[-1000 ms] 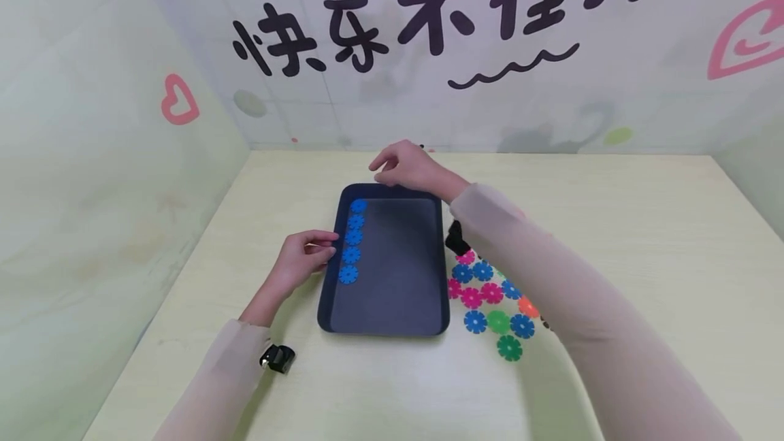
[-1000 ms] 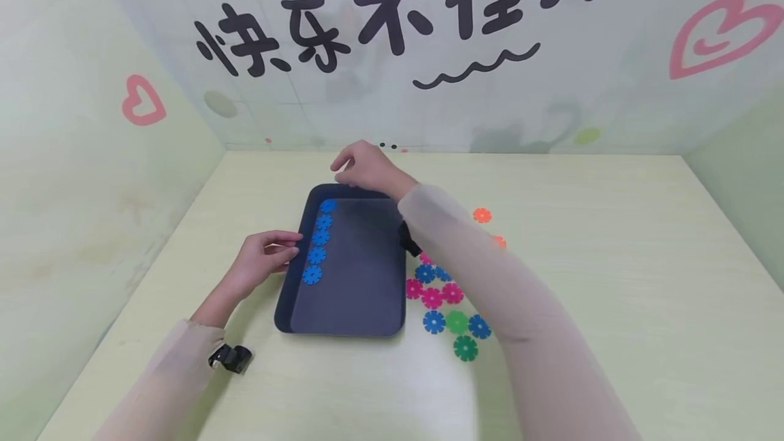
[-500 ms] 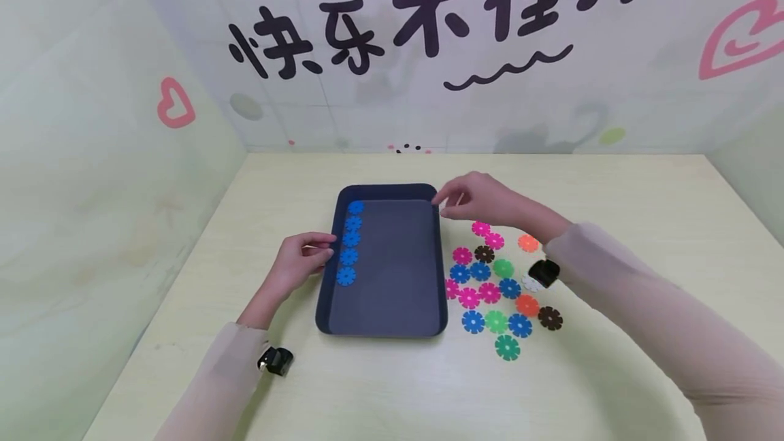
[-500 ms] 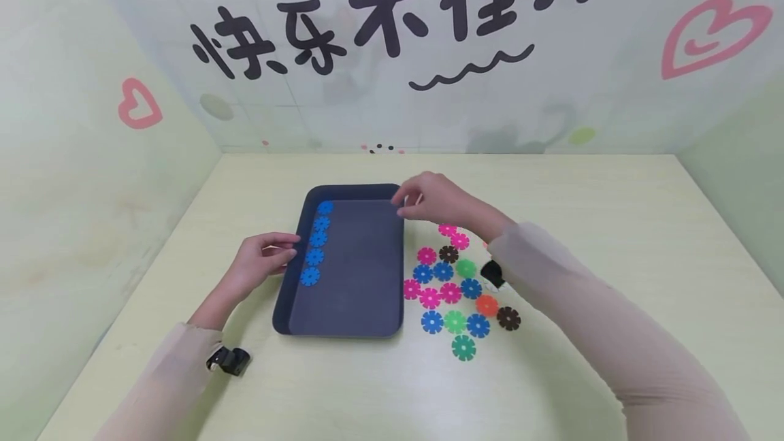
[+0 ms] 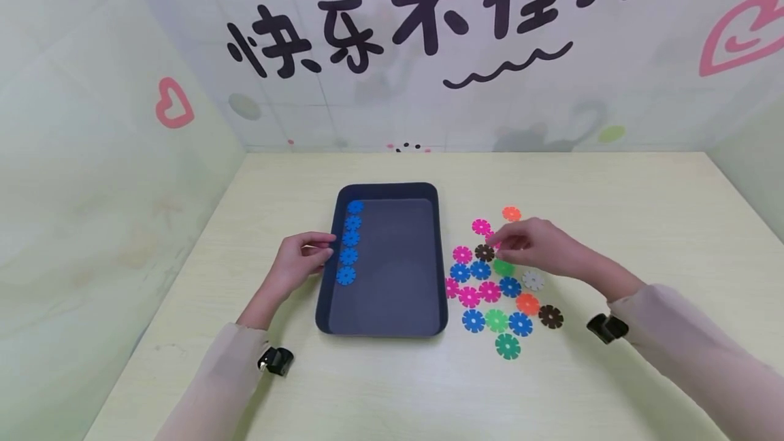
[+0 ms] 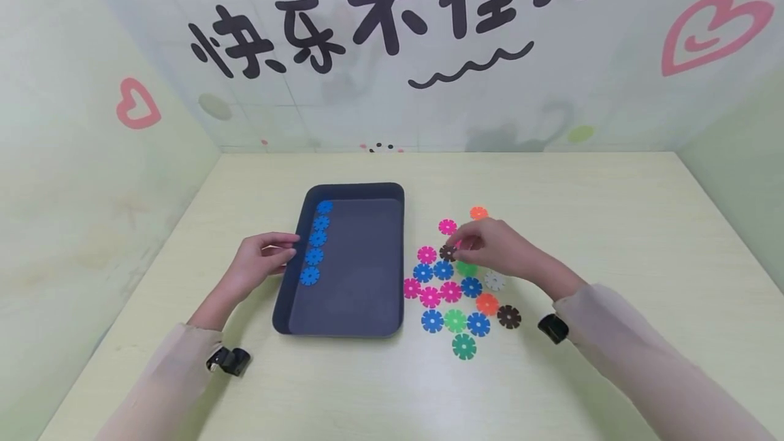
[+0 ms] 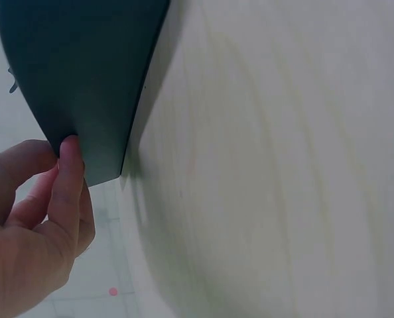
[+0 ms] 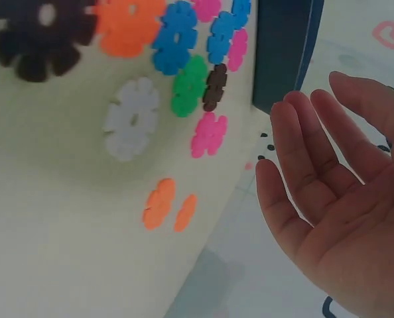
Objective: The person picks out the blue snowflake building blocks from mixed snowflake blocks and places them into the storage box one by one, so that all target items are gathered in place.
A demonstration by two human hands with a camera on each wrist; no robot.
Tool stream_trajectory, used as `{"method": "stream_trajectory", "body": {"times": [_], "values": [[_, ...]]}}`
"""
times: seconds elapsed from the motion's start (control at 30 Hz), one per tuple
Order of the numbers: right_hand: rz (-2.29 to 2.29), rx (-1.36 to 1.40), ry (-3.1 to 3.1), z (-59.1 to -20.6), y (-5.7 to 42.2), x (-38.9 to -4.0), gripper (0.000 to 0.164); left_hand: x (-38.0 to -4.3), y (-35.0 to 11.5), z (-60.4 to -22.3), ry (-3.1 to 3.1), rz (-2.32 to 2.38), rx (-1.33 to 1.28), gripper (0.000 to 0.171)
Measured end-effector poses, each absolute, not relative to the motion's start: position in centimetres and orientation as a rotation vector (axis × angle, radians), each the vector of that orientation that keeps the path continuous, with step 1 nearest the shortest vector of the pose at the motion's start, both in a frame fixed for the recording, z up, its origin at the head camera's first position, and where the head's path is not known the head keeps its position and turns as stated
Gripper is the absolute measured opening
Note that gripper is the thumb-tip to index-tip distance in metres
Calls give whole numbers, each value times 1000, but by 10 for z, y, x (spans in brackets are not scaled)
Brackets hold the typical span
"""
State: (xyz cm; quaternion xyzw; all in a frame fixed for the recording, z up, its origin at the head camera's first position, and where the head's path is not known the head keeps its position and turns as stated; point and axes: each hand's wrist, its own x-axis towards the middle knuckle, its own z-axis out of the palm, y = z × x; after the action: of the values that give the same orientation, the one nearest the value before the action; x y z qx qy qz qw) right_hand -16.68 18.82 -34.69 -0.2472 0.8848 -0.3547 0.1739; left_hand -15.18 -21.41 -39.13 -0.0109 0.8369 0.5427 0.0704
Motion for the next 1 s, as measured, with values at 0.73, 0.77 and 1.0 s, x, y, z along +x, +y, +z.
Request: {"method": "stream_trajectory", "body": {"times": [0.73, 0.77, 1.0], "values": [[-1010, -575, 2603, -388, 215, -138, 31, -153, -214, -392, 2508, 1642, -36, 30], [-1001, -564, 2616, -389, 214, -138, 31, -153, -214, -392, 2508, 1642, -36, 29], [-945, -540, 2667, -396, 211, -139, 32, -153, -213, -392, 2507, 1642, -34, 29]]}}
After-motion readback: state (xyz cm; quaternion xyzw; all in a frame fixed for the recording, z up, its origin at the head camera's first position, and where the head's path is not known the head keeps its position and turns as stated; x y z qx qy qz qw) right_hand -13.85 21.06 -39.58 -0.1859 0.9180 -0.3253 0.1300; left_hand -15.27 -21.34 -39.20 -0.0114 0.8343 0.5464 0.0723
